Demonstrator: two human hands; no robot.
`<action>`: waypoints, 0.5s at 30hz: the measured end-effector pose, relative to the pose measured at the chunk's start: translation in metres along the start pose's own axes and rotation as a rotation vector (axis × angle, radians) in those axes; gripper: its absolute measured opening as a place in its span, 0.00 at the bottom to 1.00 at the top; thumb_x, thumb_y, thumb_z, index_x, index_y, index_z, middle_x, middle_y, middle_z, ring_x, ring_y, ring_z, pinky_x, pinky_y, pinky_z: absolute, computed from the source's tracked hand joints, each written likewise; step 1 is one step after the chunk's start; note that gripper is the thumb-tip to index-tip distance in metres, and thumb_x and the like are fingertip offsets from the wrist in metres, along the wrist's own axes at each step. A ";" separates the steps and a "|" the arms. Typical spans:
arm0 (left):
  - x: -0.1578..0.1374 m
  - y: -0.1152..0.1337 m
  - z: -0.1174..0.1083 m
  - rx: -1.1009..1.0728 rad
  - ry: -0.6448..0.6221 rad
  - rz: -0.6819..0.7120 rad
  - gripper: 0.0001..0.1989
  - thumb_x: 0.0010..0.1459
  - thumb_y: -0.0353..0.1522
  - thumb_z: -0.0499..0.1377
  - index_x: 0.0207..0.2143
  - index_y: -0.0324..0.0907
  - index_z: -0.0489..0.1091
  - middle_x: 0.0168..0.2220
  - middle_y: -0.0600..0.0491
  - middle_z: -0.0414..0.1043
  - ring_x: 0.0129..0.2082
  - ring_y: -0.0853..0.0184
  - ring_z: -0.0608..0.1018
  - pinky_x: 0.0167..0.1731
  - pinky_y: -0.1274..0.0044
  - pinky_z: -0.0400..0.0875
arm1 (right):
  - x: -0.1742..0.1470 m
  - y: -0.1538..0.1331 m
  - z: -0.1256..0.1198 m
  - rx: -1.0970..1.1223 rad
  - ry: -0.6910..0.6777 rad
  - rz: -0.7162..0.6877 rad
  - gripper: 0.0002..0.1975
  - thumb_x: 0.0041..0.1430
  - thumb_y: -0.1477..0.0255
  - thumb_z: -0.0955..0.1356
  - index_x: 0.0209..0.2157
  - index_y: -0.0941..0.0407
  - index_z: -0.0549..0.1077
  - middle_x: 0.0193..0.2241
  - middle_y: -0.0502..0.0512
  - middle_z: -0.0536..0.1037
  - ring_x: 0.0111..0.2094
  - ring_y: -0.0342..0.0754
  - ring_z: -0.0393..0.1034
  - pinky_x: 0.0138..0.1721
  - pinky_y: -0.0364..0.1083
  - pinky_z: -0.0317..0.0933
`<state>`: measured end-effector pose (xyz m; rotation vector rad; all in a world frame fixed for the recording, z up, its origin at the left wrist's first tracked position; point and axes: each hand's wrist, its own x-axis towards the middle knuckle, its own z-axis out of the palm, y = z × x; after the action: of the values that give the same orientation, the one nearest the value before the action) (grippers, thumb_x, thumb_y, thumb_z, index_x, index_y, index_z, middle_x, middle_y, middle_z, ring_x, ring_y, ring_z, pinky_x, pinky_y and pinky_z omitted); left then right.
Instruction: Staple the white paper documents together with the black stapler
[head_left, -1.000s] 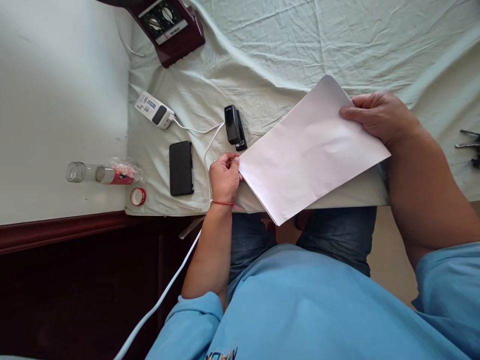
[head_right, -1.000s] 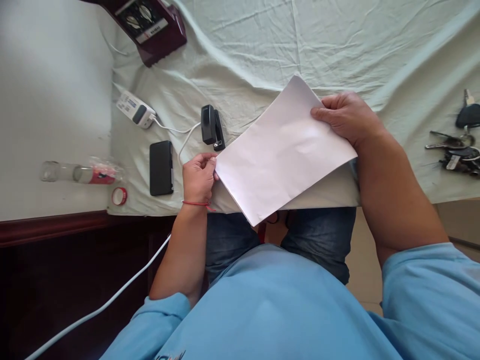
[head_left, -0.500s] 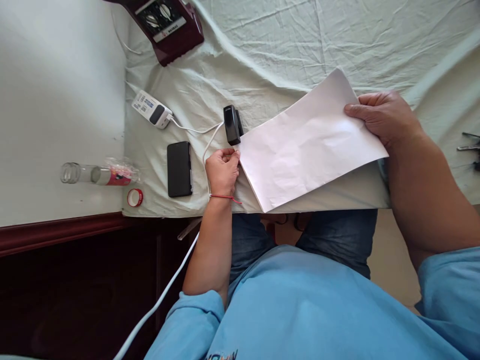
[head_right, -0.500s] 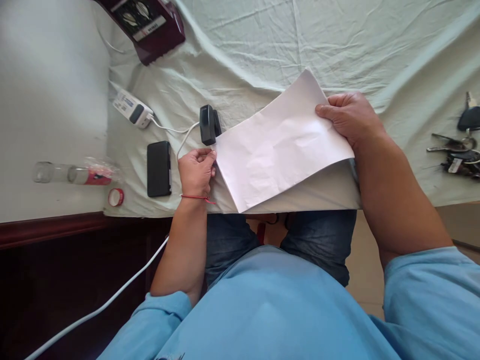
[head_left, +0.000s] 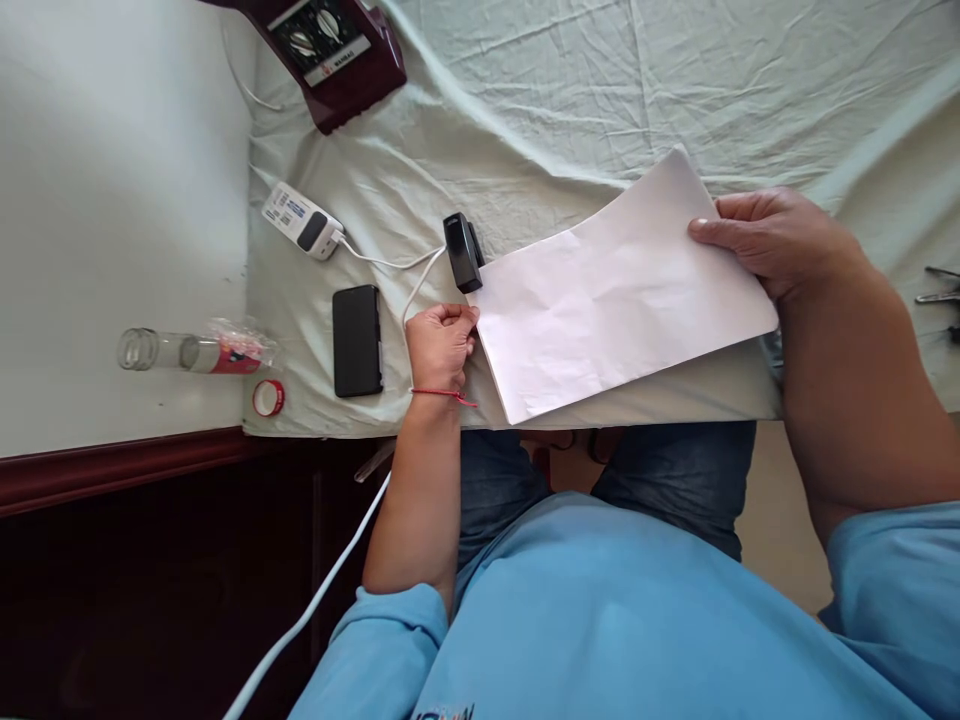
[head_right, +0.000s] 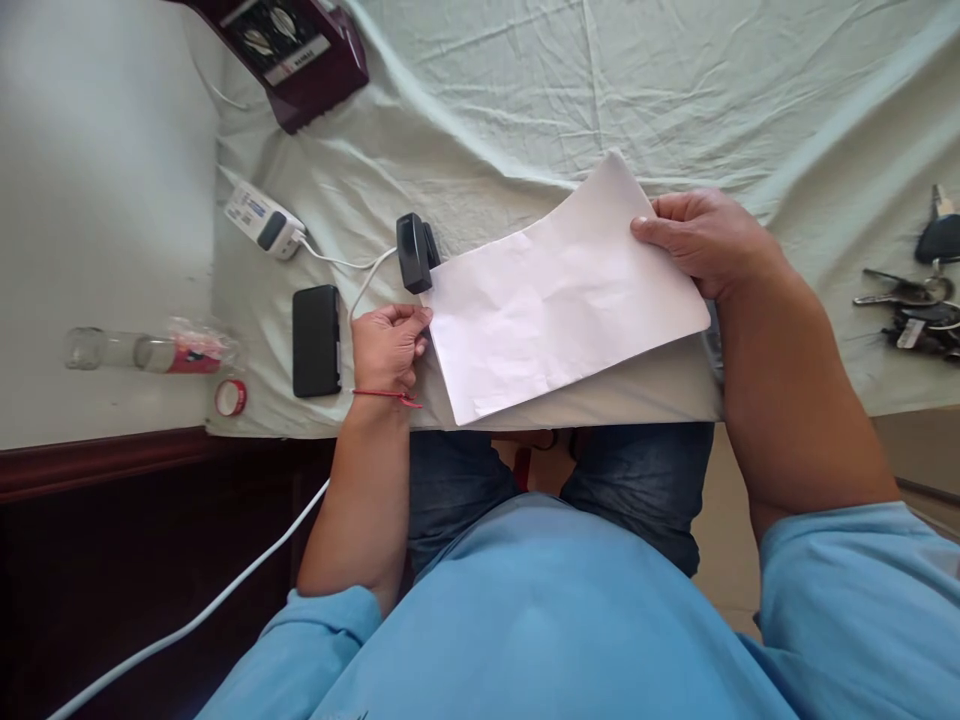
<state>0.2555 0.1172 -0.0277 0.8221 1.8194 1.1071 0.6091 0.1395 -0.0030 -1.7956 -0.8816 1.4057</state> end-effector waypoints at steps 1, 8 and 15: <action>0.001 -0.001 0.000 0.016 -0.001 0.002 0.10 0.56 0.22 0.67 0.25 0.38 0.73 0.16 0.62 0.65 0.13 0.78 0.58 0.15 0.80 0.50 | 0.000 0.000 -0.001 -0.005 0.011 0.001 0.07 0.69 0.77 0.73 0.41 0.58 0.86 0.28 0.54 0.84 0.22 0.43 0.74 0.20 0.40 0.68; 0.006 -0.030 -0.005 0.319 0.177 0.451 0.20 0.59 0.22 0.65 0.53 0.39 0.79 0.31 0.56 0.81 0.28 0.70 0.77 0.36 0.77 0.72 | 0.004 0.002 -0.002 -0.091 0.014 0.035 0.06 0.69 0.78 0.73 0.40 0.59 0.86 0.29 0.56 0.83 0.21 0.44 0.74 0.18 0.40 0.66; 0.009 -0.052 -0.012 0.563 0.145 0.750 0.33 0.66 0.23 0.56 0.70 0.49 0.78 0.43 0.49 0.84 0.41 0.62 0.81 0.52 0.71 0.77 | -0.005 -0.010 0.000 -0.158 0.072 0.043 0.06 0.69 0.79 0.73 0.38 0.61 0.86 0.27 0.55 0.81 0.20 0.41 0.70 0.19 0.39 0.60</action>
<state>0.2348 0.1001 -0.0744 1.9085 2.0288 1.1084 0.6076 0.1403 0.0082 -1.9814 -0.9440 1.3213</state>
